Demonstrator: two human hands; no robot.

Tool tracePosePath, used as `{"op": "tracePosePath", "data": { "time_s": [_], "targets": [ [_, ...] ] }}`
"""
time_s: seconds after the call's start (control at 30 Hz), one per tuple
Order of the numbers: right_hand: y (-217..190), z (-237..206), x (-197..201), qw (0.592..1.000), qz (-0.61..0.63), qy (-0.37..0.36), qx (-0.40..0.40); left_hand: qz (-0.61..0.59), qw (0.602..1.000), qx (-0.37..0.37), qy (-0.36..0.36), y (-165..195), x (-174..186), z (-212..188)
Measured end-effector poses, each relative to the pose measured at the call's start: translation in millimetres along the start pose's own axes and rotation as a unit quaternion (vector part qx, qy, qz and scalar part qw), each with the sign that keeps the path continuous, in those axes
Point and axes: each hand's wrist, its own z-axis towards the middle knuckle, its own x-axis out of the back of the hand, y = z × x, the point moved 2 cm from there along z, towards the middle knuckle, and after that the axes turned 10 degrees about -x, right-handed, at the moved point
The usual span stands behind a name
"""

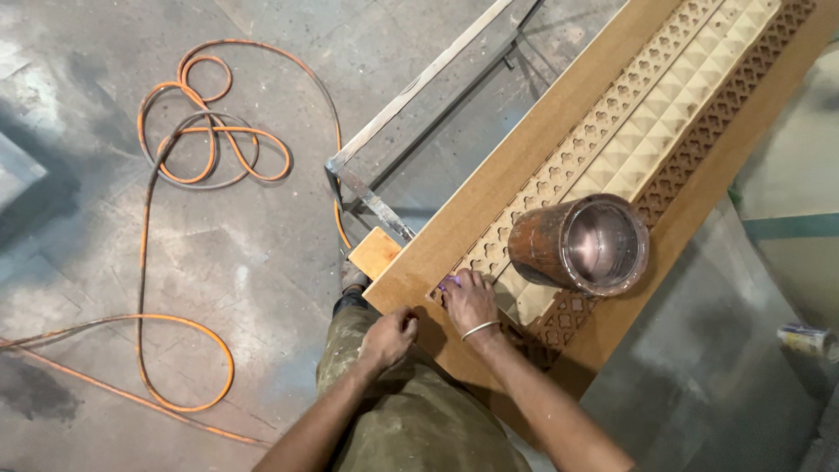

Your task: The person applies a dark liquid finish to a large rectangular wooden panel with intricate cutouts using a purple cloth. They repeatedly dip the cloth into a metal can and wipe the surface, covering the carved patterns and flat areas.

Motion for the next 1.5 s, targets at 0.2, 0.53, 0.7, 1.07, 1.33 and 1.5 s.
{"op": "tracePosePath", "data": {
  "time_s": [0.2,0.53,0.7,1.07,1.33,1.5],
  "targets": [
    [-4.2,22.1,-0.7,0.994,0.036,-0.042,-0.093,0.001,1.000,0.005,0.006,2.2,8.8,4.6],
    [20.2,36.6,14.6,0.958,0.067,-0.140,-0.240,-0.002,1.000,-0.008,0.027,-0.2,17.1,4.9],
    [31.0,14.1,24.3,0.982,0.109,-0.038,-0.151,0.000,0.999,0.034,0.014,-3.9,14.6,-1.3],
    [15.6,6.6,9.8,0.992,-0.041,-0.120,-0.003,-0.001,1.000,-0.030,0.010,8.7,10.9,2.7],
    [7.4,13.0,16.7,0.995,-0.080,-0.049,0.041,-0.010,1.000,0.015,0.012,3.7,17.6,-5.3],
    [16.9,22.7,18.0,0.988,-0.074,-0.130,0.040,-0.003,1.000,0.005,0.013,1.0,12.4,-6.0]
  ]
}}
